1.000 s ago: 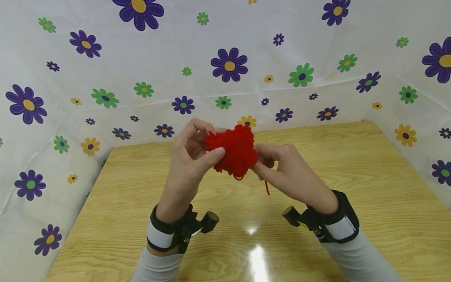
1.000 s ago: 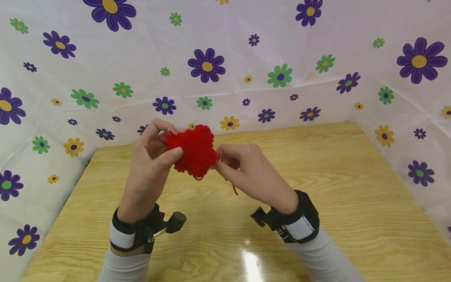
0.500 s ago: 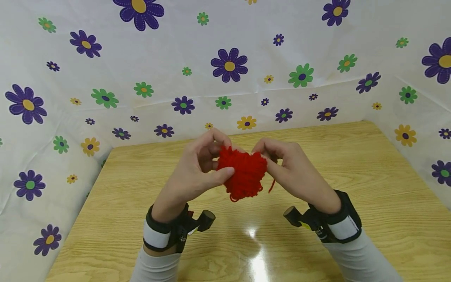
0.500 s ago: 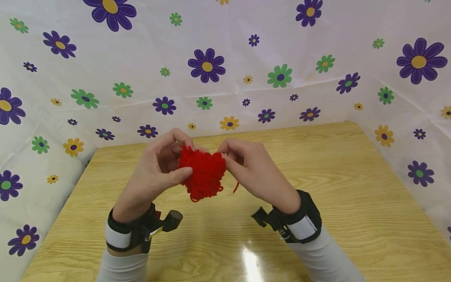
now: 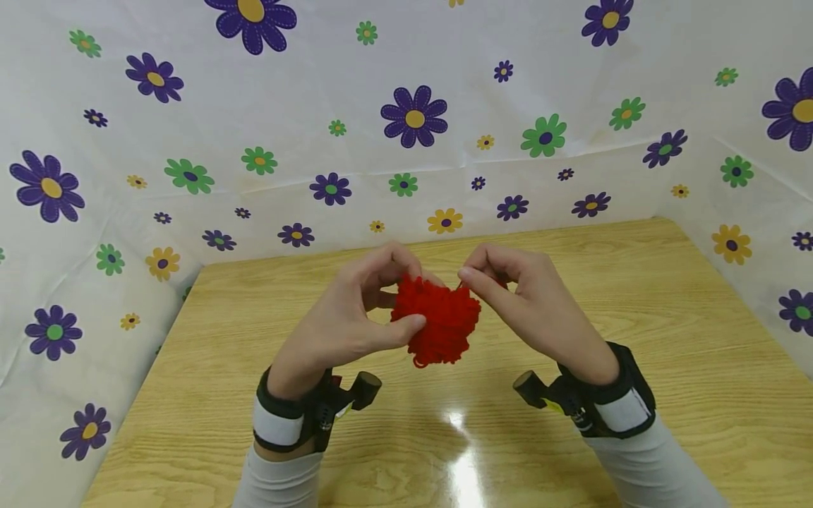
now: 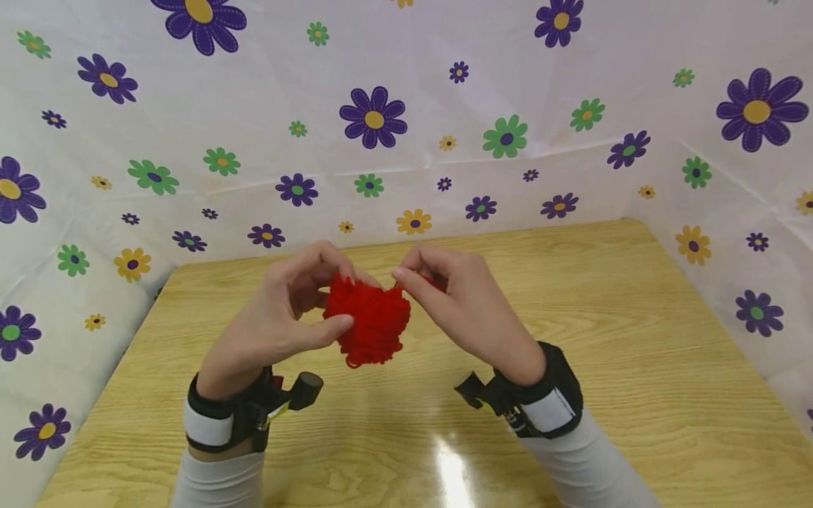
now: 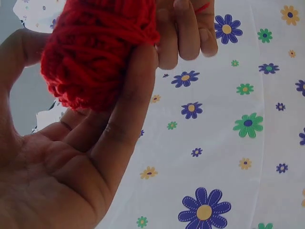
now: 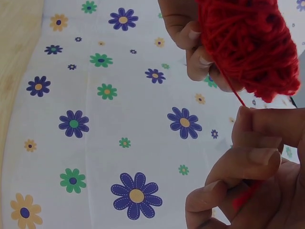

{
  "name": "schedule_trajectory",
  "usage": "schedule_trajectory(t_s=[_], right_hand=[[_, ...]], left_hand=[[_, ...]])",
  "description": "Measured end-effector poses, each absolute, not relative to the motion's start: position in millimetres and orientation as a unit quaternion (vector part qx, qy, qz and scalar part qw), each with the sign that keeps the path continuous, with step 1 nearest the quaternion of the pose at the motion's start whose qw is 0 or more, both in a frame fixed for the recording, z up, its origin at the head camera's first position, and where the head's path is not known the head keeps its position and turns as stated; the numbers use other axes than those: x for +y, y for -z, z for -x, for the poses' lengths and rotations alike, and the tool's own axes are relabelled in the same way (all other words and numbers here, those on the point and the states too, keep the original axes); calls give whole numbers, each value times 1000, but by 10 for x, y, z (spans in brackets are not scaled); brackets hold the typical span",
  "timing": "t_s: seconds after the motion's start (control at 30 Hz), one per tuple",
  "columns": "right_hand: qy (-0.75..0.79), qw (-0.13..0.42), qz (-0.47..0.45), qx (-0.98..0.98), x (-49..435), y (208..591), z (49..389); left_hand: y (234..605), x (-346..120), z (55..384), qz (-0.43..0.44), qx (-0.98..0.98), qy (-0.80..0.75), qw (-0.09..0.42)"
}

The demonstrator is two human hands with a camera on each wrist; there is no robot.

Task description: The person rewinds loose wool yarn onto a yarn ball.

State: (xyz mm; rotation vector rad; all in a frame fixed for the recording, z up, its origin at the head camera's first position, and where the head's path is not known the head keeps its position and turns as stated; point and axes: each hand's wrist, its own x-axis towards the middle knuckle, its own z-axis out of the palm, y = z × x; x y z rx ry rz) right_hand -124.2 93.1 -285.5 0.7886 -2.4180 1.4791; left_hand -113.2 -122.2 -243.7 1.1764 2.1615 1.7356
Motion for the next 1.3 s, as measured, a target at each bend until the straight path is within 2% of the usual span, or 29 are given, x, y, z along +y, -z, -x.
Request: schedule_trajectory(t_s=[0.47, 0.67, 1.03, 1.3], right_hand=[[-493, 115, -254, -824, 843, 2576, 1047], [-492, 126, -258, -822, 831, 2590, 1046], [-500, 111, -260, -819, 829, 2586, 1031], [-508, 97, -295, -803, 803, 2595, 1025]], left_hand=[[2460, -1155, 1114, -380, 800, -464, -1], [2464, -1135, 1127, -373, 819, -434, -48], [2572, -1117, 1215, -351, 815, -437, -148], [2742, -1124, 1339, -334, 811, -439, -193]])
